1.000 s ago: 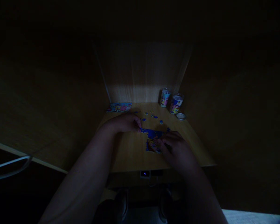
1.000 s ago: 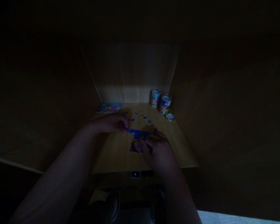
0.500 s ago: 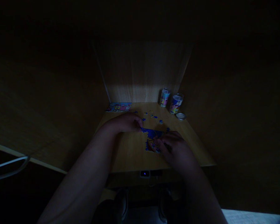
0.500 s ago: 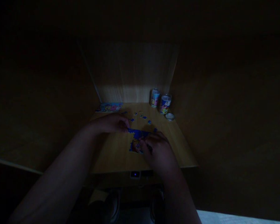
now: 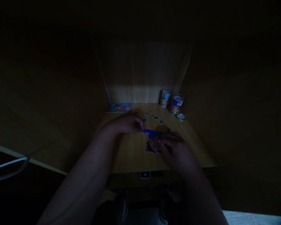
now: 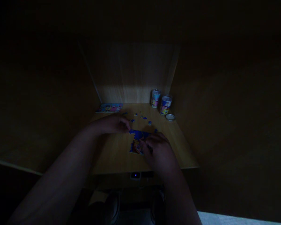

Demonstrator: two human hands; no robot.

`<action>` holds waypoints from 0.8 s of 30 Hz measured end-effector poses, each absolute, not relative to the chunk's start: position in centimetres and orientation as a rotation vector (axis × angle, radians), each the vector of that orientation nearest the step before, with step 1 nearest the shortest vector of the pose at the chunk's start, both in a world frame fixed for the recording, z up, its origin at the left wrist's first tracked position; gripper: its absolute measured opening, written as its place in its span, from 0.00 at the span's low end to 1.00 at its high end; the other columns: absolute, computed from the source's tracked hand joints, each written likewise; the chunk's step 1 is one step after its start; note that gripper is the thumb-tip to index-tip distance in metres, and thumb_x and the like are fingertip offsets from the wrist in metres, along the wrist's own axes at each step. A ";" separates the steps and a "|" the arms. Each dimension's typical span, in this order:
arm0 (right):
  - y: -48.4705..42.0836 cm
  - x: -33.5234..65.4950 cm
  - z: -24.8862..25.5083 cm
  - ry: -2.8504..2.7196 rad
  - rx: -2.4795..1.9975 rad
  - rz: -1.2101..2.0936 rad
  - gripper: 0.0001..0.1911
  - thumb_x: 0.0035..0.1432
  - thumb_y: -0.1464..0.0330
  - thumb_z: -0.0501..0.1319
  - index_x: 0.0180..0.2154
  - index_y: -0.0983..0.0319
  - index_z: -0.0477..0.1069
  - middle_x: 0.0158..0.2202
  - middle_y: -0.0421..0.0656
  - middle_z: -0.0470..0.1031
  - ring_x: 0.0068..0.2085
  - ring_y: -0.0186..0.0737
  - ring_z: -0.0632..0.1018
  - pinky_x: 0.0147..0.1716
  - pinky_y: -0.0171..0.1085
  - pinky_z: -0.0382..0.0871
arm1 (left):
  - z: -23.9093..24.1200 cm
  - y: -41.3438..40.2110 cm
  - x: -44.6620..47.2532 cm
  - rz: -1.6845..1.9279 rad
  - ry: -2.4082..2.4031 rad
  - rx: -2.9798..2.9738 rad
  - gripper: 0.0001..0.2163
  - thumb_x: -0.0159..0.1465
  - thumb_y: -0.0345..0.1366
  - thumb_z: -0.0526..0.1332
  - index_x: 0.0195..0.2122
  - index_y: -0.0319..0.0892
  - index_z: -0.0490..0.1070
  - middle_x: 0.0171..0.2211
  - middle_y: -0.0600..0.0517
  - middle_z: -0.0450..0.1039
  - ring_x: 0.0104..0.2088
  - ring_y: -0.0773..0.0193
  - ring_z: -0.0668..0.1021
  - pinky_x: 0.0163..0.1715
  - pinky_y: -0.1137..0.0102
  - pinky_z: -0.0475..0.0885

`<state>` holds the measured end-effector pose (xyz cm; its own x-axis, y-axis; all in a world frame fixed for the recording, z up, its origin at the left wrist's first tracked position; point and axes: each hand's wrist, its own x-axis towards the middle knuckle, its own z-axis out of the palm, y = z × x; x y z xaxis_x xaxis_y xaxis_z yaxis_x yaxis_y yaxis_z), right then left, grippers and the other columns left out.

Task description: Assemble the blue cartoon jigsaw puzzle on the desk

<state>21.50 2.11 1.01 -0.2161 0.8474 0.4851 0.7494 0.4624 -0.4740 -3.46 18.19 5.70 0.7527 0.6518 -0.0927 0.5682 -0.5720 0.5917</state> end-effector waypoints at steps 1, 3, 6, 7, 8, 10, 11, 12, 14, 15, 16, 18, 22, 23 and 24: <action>2.1 21.5 1.0 -2.006 -1.324 0.180 0.15 0.77 0.64 0.61 0.35 0.56 0.81 0.37 0.44 0.84 0.44 0.48 0.81 0.50 0.48 0.72 | 5.7 18.2 -3.4 0.195 0.933 2.341 0.04 0.64 0.35 0.69 0.39 0.48 0.85 0.38 0.57 0.88 0.40 0.62 0.86 0.41 0.73 0.74; 2.1 21.5 1.0 -2.013 -1.314 0.187 0.15 0.77 0.64 0.61 0.35 0.56 0.80 0.37 0.43 0.84 0.44 0.48 0.81 0.51 0.49 0.72 | 5.7 18.5 -3.4 0.273 1.013 2.358 0.06 0.66 0.35 0.67 0.41 0.48 0.85 0.41 0.56 0.88 0.42 0.61 0.86 0.43 0.72 0.75; 2.1 21.5 1.0 -2.013 -1.304 0.183 0.15 0.77 0.65 0.61 0.34 0.56 0.80 0.37 0.44 0.84 0.43 0.48 0.81 0.51 0.49 0.72 | 5.7 19.3 -3.9 0.480 1.235 2.384 0.09 0.69 0.34 0.64 0.45 0.45 0.84 0.45 0.52 0.87 0.46 0.58 0.85 0.46 0.69 0.75; 2.1 21.5 1.0 -2.012 -1.305 0.178 0.16 0.77 0.65 0.61 0.34 0.56 0.80 0.36 0.44 0.84 0.43 0.48 0.81 0.50 0.49 0.72 | 5.7 19.6 -4.2 0.546 1.319 2.387 0.09 0.69 0.34 0.64 0.45 0.45 0.84 0.45 0.50 0.87 0.47 0.56 0.85 0.47 0.67 0.75; 2.1 21.5 1.0 -2.011 -1.306 0.174 0.16 0.77 0.65 0.61 0.34 0.56 0.79 0.36 0.44 0.84 0.43 0.48 0.81 0.50 0.48 0.72 | 5.7 19.8 -4.4 0.599 1.395 2.388 0.08 0.68 0.34 0.64 0.44 0.44 0.84 0.43 0.49 0.86 0.46 0.55 0.84 0.47 0.66 0.74; 2.1 21.5 1.1 -2.008 -1.314 0.178 0.15 0.77 0.65 0.61 0.34 0.56 0.79 0.36 0.44 0.84 0.43 0.48 0.81 0.49 0.48 0.73 | 5.7 20.2 -4.9 0.663 1.504 2.397 0.07 0.69 0.34 0.64 0.41 0.43 0.84 0.40 0.47 0.85 0.45 0.53 0.84 0.46 0.64 0.74; 2.1 21.4 1.1 -2.005 -1.318 0.183 0.15 0.77 0.65 0.61 0.35 0.56 0.80 0.37 0.43 0.84 0.43 0.48 0.81 0.49 0.48 0.73 | 5.6 20.3 -5.0 0.675 1.530 2.408 0.07 0.69 0.34 0.64 0.41 0.43 0.84 0.39 0.47 0.85 0.44 0.52 0.84 0.46 0.63 0.74; 2.1 21.4 1.1 -2.002 -1.321 0.187 0.15 0.77 0.65 0.61 0.35 0.56 0.80 0.37 0.43 0.84 0.44 0.48 0.81 0.49 0.48 0.73 | 5.6 20.4 -5.0 0.679 1.536 2.424 0.07 0.69 0.34 0.64 0.40 0.43 0.84 0.39 0.46 0.85 0.44 0.52 0.84 0.47 0.63 0.73; 2.0 21.5 1.1 -2.007 -1.321 0.195 0.15 0.77 0.65 0.61 0.36 0.56 0.81 0.37 0.43 0.84 0.44 0.48 0.81 0.49 0.48 0.72 | 5.4 20.3 -4.6 0.670 1.494 2.469 0.08 0.70 0.33 0.64 0.42 0.43 0.84 0.42 0.46 0.85 0.45 0.53 0.84 0.48 0.64 0.74; 2.1 21.5 1.1 -2.012 -1.319 0.196 0.15 0.77 0.64 0.60 0.36 0.56 0.81 0.37 0.43 0.84 0.44 0.48 0.80 0.49 0.49 0.72 | 5.2 20.2 -4.2 0.660 1.453 2.496 0.08 0.71 0.33 0.63 0.44 0.43 0.84 0.44 0.45 0.85 0.46 0.54 0.84 0.49 0.64 0.74; 2.1 21.5 1.1 -2.017 -1.318 0.196 0.15 0.77 0.64 0.60 0.36 0.56 0.80 0.37 0.44 0.84 0.44 0.48 0.80 0.49 0.49 0.72 | 5.0 20.1 -3.8 0.647 1.400 2.527 0.09 0.72 0.33 0.63 0.46 0.43 0.84 0.46 0.45 0.85 0.47 0.54 0.84 0.50 0.64 0.74; 2.1 21.5 1.1 -2.020 -1.319 0.196 0.16 0.78 0.64 0.60 0.35 0.56 0.80 0.37 0.44 0.84 0.43 0.48 0.80 0.48 0.49 0.72 | 4.4 19.9 -2.9 0.610 1.289 2.593 0.10 0.73 0.33 0.62 0.48 0.45 0.84 0.49 0.46 0.84 0.50 0.54 0.83 0.54 0.63 0.74; 2.1 21.4 1.1 -2.009 -1.323 0.195 0.15 0.77 0.64 0.60 0.36 0.57 0.81 0.38 0.44 0.84 0.44 0.48 0.80 0.48 0.48 0.72 | 3.4 20.1 -1.6 0.521 1.152 2.685 0.08 0.71 0.36 0.68 0.49 0.44 0.84 0.50 0.44 0.83 0.55 0.51 0.81 0.61 0.58 0.72; 2.1 21.4 1.1 -2.009 -1.326 0.192 0.15 0.77 0.64 0.60 0.36 0.57 0.81 0.38 0.44 0.84 0.44 0.48 0.80 0.48 0.48 0.72 | 3.2 20.3 -1.5 0.498 1.135 2.700 0.08 0.70 0.37 0.69 0.48 0.43 0.84 0.49 0.44 0.83 0.55 0.50 0.81 0.61 0.57 0.72; 2.1 21.4 1.1 -2.010 -1.330 0.189 0.15 0.77 0.64 0.60 0.36 0.57 0.81 0.38 0.44 0.84 0.44 0.48 0.80 0.48 0.48 0.72 | 3.1 20.4 -1.4 0.475 1.118 2.713 0.07 0.70 0.37 0.69 0.46 0.43 0.84 0.47 0.45 0.83 0.55 0.50 0.81 0.61 0.57 0.72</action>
<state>21.36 2.09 1.09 -0.2196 0.8517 0.4759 0.7481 0.4601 -0.4781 -1.39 20.43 3.06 0.6682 0.7088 0.2262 0.6549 -0.7046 0.2732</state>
